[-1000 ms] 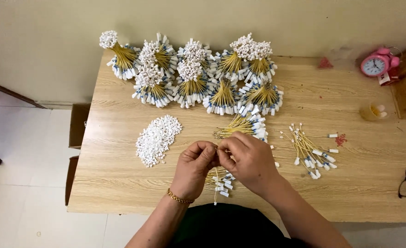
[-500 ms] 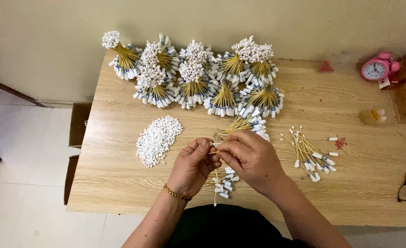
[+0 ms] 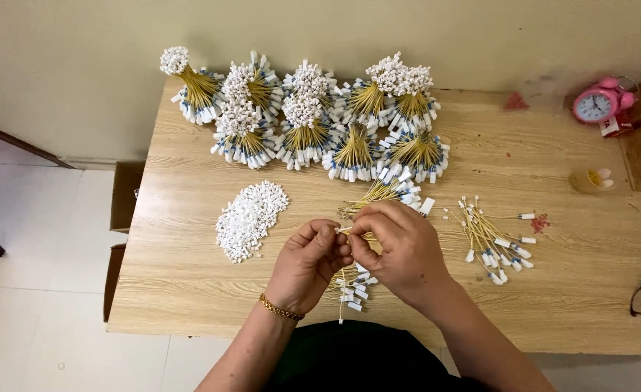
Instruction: Assembling small white tips onto thin wires to create craft components
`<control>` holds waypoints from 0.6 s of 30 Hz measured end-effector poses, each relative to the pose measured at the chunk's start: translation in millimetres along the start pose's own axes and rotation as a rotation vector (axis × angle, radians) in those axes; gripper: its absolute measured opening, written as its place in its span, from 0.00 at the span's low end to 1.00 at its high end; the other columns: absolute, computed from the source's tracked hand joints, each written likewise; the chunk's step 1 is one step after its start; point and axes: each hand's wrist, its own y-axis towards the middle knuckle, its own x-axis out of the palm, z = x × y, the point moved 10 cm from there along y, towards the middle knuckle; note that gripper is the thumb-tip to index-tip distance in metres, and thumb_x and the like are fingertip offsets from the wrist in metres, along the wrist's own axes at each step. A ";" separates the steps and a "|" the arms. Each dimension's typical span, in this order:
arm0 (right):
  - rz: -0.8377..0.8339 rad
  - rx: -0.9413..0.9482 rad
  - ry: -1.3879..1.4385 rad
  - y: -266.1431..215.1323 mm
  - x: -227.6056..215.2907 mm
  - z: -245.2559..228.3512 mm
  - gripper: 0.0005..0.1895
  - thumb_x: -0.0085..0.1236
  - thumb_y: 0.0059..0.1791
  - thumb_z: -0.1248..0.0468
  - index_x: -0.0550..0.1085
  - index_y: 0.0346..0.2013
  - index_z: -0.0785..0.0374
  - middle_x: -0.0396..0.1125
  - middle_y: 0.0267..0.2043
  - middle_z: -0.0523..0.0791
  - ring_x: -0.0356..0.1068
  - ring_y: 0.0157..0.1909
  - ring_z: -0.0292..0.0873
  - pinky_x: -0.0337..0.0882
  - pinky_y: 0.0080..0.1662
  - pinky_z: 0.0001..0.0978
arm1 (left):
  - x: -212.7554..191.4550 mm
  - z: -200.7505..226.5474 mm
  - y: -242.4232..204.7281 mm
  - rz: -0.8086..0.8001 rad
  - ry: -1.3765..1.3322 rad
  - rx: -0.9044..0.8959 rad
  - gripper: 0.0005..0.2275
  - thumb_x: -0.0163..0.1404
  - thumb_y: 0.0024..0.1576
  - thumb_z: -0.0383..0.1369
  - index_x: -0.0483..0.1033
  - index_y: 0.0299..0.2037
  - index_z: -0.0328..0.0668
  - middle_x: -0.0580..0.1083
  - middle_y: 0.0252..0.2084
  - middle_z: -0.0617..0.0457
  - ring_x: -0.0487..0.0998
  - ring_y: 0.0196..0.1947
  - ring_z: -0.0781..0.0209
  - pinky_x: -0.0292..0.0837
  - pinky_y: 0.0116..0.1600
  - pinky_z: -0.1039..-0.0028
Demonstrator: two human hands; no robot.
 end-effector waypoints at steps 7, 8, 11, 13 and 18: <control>-0.003 -0.092 -0.118 -5.0 3.3 -3.8 0.07 0.60 0.41 0.70 0.71 0.24 0.55 0.68 0.32 0.40 0.71 0.35 0.45 0.70 0.37 0.35 | -2.7 1.6 -1.2 0.006 0.013 0.010 0.08 0.51 0.58 0.33 0.74 0.42 0.36 0.77 0.32 0.46 0.82 0.33 0.55 0.80 0.41 0.69; -0.003 -0.092 -0.118 -4.3 2.9 -4.8 0.07 0.60 0.41 0.70 0.71 0.24 0.55 0.68 0.32 0.40 0.71 0.35 0.45 0.70 0.37 0.35 | -3.2 1.3 -0.8 0.007 0.013 0.010 0.08 0.51 0.58 0.33 0.74 0.42 0.36 0.77 0.32 0.46 0.82 0.33 0.55 0.80 0.41 0.69; 0.009 -0.106 -0.145 -2.6 0.9 -7.5 0.07 0.60 0.41 0.69 0.71 0.24 0.54 0.68 0.32 0.40 0.71 0.34 0.45 0.69 0.36 0.35 | -3.3 0.3 0.5 0.000 0.001 0.013 0.08 0.51 0.58 0.32 0.74 0.42 0.36 0.77 0.32 0.46 0.82 0.33 0.55 0.80 0.41 0.68; -0.014 -0.126 -0.161 -2.1 3.3 -7.7 0.07 0.60 0.41 0.69 0.70 0.25 0.55 0.67 0.31 0.42 0.71 0.34 0.47 0.69 0.35 0.38 | -2.5 -0.3 1.3 -0.008 0.003 0.013 0.08 0.51 0.57 0.33 0.75 0.42 0.36 0.77 0.31 0.46 0.82 0.33 0.55 0.80 0.41 0.68; 0.023 -0.125 -0.221 -5.7 3.1 -7.7 0.07 0.59 0.41 0.67 0.70 0.24 0.52 0.67 0.32 0.38 0.71 0.34 0.43 0.68 0.36 0.33 | -3.3 1.8 -0.2 0.004 0.029 0.037 0.08 0.52 0.57 0.32 0.75 0.42 0.36 0.77 0.31 0.45 0.82 0.33 0.54 0.80 0.41 0.67</control>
